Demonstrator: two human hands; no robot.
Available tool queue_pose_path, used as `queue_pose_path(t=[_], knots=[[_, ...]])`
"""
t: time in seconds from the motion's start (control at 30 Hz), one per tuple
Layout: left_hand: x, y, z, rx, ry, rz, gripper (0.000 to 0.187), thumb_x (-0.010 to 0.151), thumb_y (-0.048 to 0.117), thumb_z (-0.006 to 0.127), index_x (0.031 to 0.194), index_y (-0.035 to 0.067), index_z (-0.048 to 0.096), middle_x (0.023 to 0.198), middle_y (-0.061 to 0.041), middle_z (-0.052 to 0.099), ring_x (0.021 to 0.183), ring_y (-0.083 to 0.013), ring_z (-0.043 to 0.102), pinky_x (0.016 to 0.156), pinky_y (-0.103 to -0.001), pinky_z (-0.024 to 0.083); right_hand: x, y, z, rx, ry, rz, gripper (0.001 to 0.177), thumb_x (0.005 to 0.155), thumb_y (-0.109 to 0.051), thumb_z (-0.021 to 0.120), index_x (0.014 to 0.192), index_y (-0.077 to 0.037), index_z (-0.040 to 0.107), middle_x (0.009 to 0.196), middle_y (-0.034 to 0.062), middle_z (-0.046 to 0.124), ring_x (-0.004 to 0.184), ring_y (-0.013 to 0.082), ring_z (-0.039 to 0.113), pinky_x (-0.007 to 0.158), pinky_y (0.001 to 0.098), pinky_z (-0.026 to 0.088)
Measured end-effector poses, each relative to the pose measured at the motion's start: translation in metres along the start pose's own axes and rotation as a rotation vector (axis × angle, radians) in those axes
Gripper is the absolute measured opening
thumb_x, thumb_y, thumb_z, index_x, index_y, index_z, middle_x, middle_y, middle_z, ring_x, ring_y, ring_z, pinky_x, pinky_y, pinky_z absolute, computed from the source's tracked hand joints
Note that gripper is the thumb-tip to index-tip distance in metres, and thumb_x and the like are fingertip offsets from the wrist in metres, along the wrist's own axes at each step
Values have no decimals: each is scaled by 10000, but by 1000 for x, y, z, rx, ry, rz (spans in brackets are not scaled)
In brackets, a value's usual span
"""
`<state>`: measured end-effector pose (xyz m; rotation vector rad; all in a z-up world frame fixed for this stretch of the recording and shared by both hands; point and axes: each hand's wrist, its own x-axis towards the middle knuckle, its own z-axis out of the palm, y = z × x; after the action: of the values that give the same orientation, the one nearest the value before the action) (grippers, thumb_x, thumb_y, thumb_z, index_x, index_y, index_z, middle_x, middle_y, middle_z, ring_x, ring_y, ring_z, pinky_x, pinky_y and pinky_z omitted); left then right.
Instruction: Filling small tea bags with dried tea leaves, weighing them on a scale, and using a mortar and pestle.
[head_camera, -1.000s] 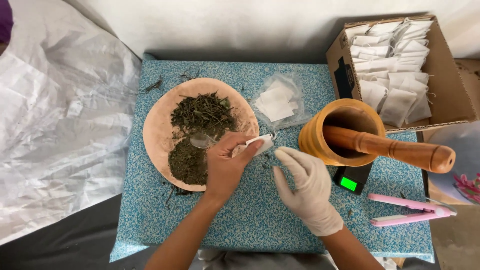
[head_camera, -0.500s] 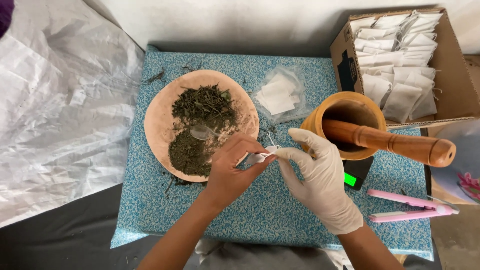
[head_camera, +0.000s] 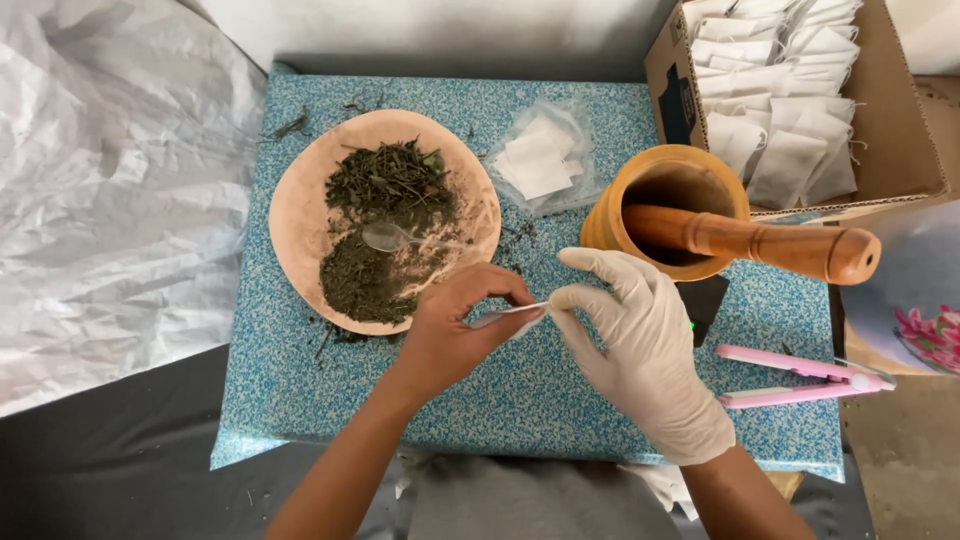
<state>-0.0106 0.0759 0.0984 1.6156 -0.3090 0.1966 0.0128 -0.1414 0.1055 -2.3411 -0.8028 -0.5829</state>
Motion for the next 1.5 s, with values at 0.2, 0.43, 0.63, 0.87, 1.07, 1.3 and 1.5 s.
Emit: queue_pose_path(t=[0.2,0.43,0.63,0.87,1.07,1.3,1.5], knots=[[-17,-16,13,-74,138,-52,169,919,-6,919,1018,72,806,995,-110,821,1040,-240,822,965,-438,654,-13,-6,-18,31,4,-2,316,926,-138,933,1205,-199,798,1374,108,732,1219,358,745,936,486,634],[-24,-6,37,-87,177,-88,202,896,16,944,984,68,770,966,-103,808,1022,-196,795,1004,-409,649,-22,-3,-28,81,63,5,321,951,-98,920,1233,-198,804,1386,107,734,1234,333,749,939,441,620],[-24,1,48,-98,163,-107,212,889,30,950,956,81,756,940,-101,806,1009,-220,815,1013,-415,653,-25,4,-35,86,19,1,219,973,-79,878,1123,-239,870,1364,83,742,1023,278,687,766,363,564],[-27,0,56,-201,97,-160,229,891,-37,918,990,63,737,964,-104,779,1028,-246,815,1035,-449,656,-25,18,-37,116,-94,-7,160,902,-115,925,1007,-218,861,1355,105,763,1100,372,737,806,454,605],[-22,23,41,-120,-103,-179,370,945,-82,801,1287,49,744,1216,-171,791,1237,-355,775,1129,-572,606,-19,15,-38,102,-94,-62,149,882,-124,919,930,-214,812,1329,64,782,1152,351,779,880,475,629],[-19,10,40,124,-192,-148,310,1032,-20,718,1326,41,794,1133,-223,840,1129,-437,827,1000,-571,645,-10,5,-36,177,-100,-135,168,923,-54,841,924,-189,741,1278,93,769,1117,433,801,851,531,661],[-19,-1,30,102,-193,-101,308,1050,-28,698,1339,48,771,1110,-240,832,1088,-458,823,940,-592,656,-4,-3,-21,112,-111,-166,122,959,-89,833,950,-197,776,1283,89,757,1151,408,794,880,499,668]])
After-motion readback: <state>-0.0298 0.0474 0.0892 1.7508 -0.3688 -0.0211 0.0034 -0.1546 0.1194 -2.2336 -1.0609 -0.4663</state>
